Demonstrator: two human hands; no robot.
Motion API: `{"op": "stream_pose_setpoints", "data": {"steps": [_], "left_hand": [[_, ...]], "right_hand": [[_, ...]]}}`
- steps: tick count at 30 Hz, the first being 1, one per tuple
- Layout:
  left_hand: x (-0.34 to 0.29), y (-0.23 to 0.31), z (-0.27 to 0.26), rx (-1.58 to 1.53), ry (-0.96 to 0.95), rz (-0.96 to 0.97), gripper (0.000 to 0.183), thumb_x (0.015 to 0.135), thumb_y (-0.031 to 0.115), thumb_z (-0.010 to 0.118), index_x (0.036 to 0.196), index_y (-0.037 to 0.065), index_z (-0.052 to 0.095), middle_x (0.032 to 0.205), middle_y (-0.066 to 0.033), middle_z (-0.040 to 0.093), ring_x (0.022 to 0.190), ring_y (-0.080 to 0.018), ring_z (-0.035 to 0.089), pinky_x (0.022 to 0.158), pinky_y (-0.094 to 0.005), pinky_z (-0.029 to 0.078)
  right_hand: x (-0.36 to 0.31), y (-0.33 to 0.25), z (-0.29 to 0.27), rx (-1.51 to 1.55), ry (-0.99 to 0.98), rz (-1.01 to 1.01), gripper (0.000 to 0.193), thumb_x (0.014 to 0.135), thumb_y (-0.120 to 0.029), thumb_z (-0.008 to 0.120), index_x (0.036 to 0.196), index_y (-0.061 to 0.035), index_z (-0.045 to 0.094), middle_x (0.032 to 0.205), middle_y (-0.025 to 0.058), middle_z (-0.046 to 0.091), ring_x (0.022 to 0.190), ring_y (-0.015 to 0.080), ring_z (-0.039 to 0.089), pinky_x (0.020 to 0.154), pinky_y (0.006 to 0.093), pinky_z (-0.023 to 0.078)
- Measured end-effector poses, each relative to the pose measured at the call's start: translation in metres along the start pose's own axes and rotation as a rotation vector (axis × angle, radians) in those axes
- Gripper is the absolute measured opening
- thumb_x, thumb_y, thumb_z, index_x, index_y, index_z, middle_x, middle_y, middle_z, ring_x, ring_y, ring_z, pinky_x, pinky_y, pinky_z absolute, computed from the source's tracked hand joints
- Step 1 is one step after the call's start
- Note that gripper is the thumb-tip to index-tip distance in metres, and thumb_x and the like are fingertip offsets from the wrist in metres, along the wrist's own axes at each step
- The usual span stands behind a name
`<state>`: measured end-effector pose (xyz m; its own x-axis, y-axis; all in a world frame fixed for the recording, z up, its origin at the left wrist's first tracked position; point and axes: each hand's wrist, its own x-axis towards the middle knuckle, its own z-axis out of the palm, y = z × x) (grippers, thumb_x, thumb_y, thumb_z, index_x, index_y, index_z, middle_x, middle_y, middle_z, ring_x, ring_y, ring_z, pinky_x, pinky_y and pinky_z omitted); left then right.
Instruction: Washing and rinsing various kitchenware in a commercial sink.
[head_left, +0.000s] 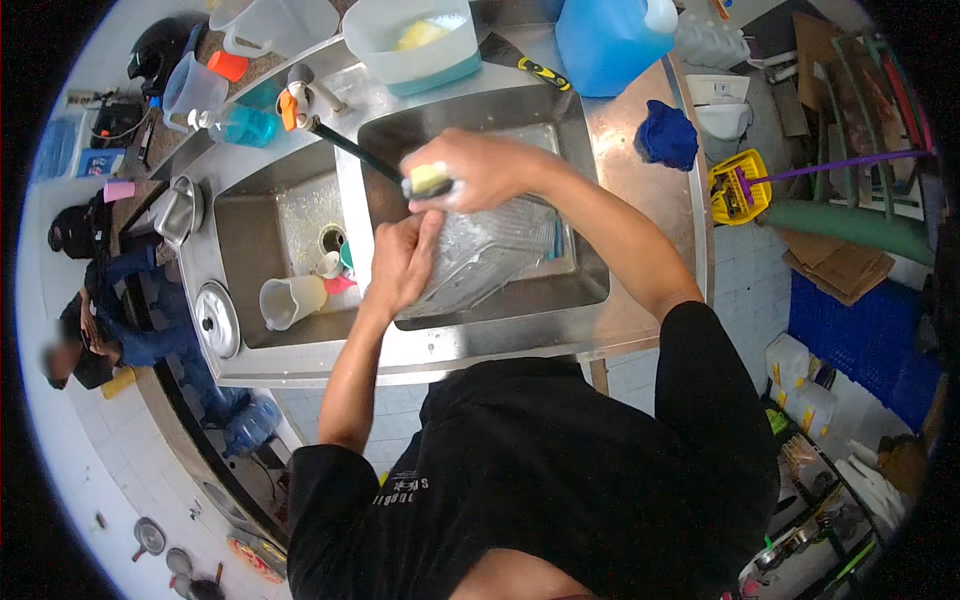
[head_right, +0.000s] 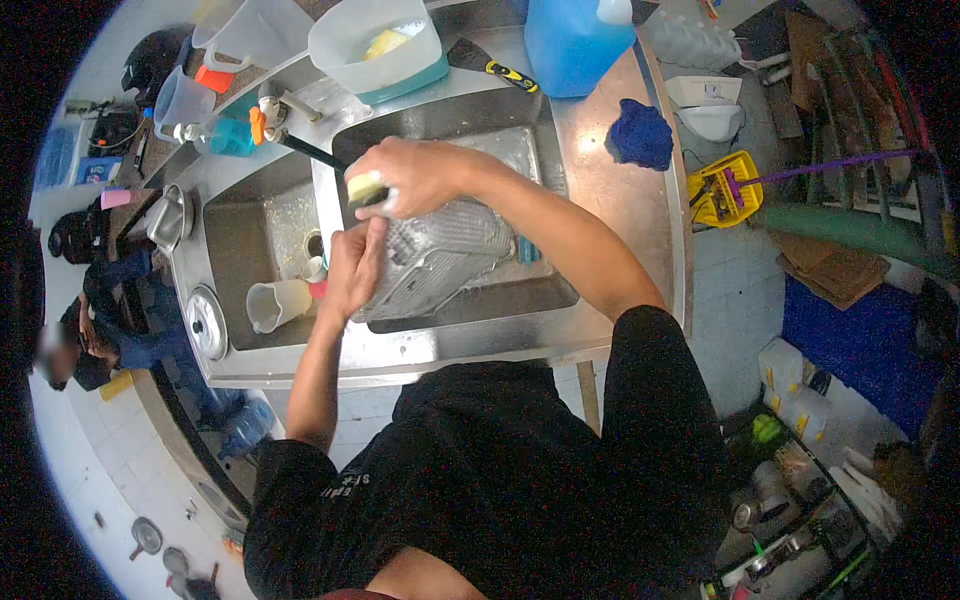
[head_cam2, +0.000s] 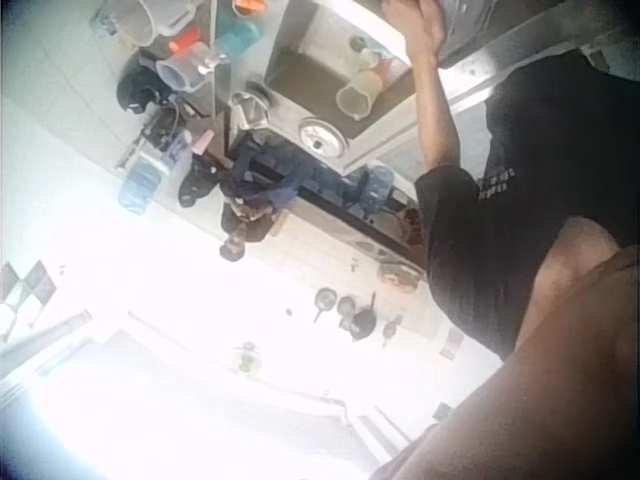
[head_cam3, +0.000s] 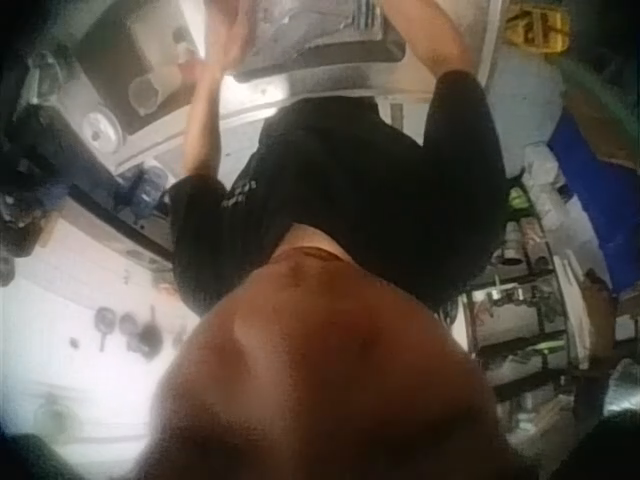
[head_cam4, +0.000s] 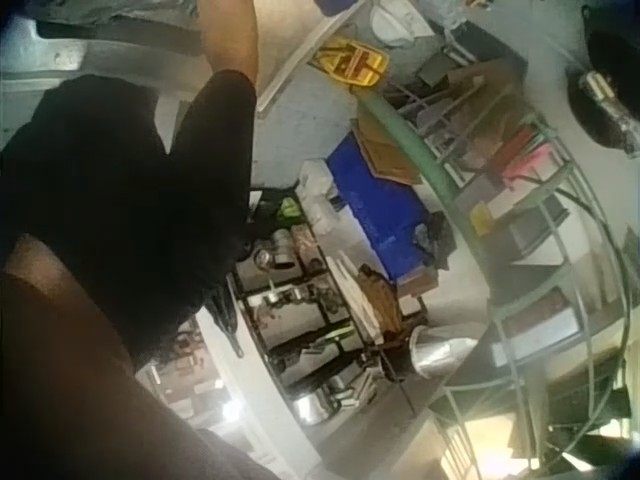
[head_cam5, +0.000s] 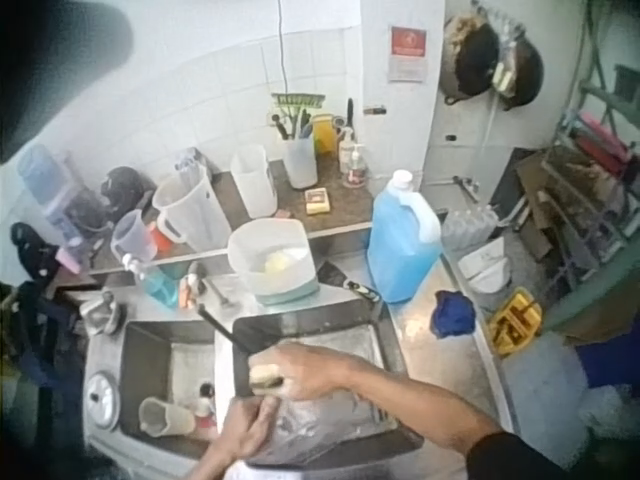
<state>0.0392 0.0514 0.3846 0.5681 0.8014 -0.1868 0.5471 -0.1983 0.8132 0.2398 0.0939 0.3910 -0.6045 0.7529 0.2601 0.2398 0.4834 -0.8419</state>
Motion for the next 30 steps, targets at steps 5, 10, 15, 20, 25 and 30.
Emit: {"op": "stream_pose_setpoints", "data": {"steps": [5, 10, 15, 20, 25, 30], "left_hand": [[-0.006, -0.044, 0.006, -0.418, 0.520, -0.203, 0.059, 0.097, 0.039, 0.043, 0.050, 0.004, 0.041, 0.049, 0.0062, 0.039, 0.047, -0.0061, 0.029, 0.042, -0.0288, 0.023], [-0.003, -0.073, 0.029, -0.914, 0.572, -0.517, 0.046, 0.096, 0.044, 0.042, 0.082, 0.004, 0.061, 0.067, -0.0025, 0.057, 0.055, -0.0107, 0.051, 0.052, -0.0254, 0.044], [0.013, -0.119, 0.062, -1.527, 0.611, -0.492, 0.034, 0.095, 0.027, 0.040, 0.112, 0.002, 0.055, 0.101, -0.0119, 0.062, 0.087, -0.0238, 0.062, 0.075, -0.0362, 0.053], [0.018, -0.145, 0.097, -1.573, 0.580, -0.694, 0.044, 0.094, 0.026, 0.029, 0.126, 0.001, 0.047, 0.124, -0.0169, 0.053, 0.111, -0.0327, 0.053, 0.095, -0.0465, 0.044], [0.037, -0.154, 0.170, -2.041, 0.487, -0.601, 0.050, 0.096, 0.029, 0.022, 0.137, 0.004, 0.037, 0.138, -0.0118, 0.043, 0.125, -0.0287, 0.043, 0.104, -0.0414, 0.036], [0.033, -0.195, 0.189, -1.329, 0.506, -0.414, 0.053, 0.097, 0.035, 0.020, 0.137, 0.005, 0.038, 0.138, -0.0120, 0.043, 0.125, -0.0276, 0.043, 0.104, -0.0398, 0.037]], "right_hand": [[-0.061, 0.021, -0.003, 0.258, 0.039, 0.335, 0.028, 0.081, -0.028, 0.071, 0.084, -0.0035, 0.058, 0.068, 0.0021, 0.058, 0.064, 0.0137, 0.053, 0.060, 0.0313, 0.046], [-0.096, 0.026, 0.038, 1.031, 0.788, 0.502, 0.038, 0.077, -0.022, 0.076, 0.098, 0.0020, 0.055, 0.070, 0.0057, 0.059, 0.049, 0.0166, 0.056, 0.040, 0.0296, 0.046], [-0.105, 0.006, 0.079, 1.048, 0.882, 0.589, 0.033, 0.080, -0.012, 0.071, 0.102, 0.0037, 0.052, 0.068, 0.0061, 0.060, 0.054, 0.0156, 0.059, 0.043, 0.0302, 0.048], [-0.107, 0.000, 0.107, 0.497, 1.190, 0.776, 0.021, 0.084, -0.013, 0.068, 0.088, 0.0006, 0.052, 0.073, 0.0091, 0.064, 0.061, 0.0131, 0.061, 0.055, 0.0263, 0.050], [-0.086, 0.017, 0.178, 0.051, 1.415, 0.760, 0.030, 0.083, -0.020, 0.070, 0.075, -0.0036, 0.046, 0.060, 0.0005, 0.049, 0.053, 0.0105, 0.047, 0.051, 0.0277, 0.040], [-0.116, 0.005, 0.172, -0.098, 0.770, 1.012, 0.029, 0.080, -0.018, 0.072, 0.074, -0.0047, 0.046, 0.060, 0.0086, 0.047, 0.054, 0.0138, 0.044, 0.049, 0.0310, 0.038]]}}
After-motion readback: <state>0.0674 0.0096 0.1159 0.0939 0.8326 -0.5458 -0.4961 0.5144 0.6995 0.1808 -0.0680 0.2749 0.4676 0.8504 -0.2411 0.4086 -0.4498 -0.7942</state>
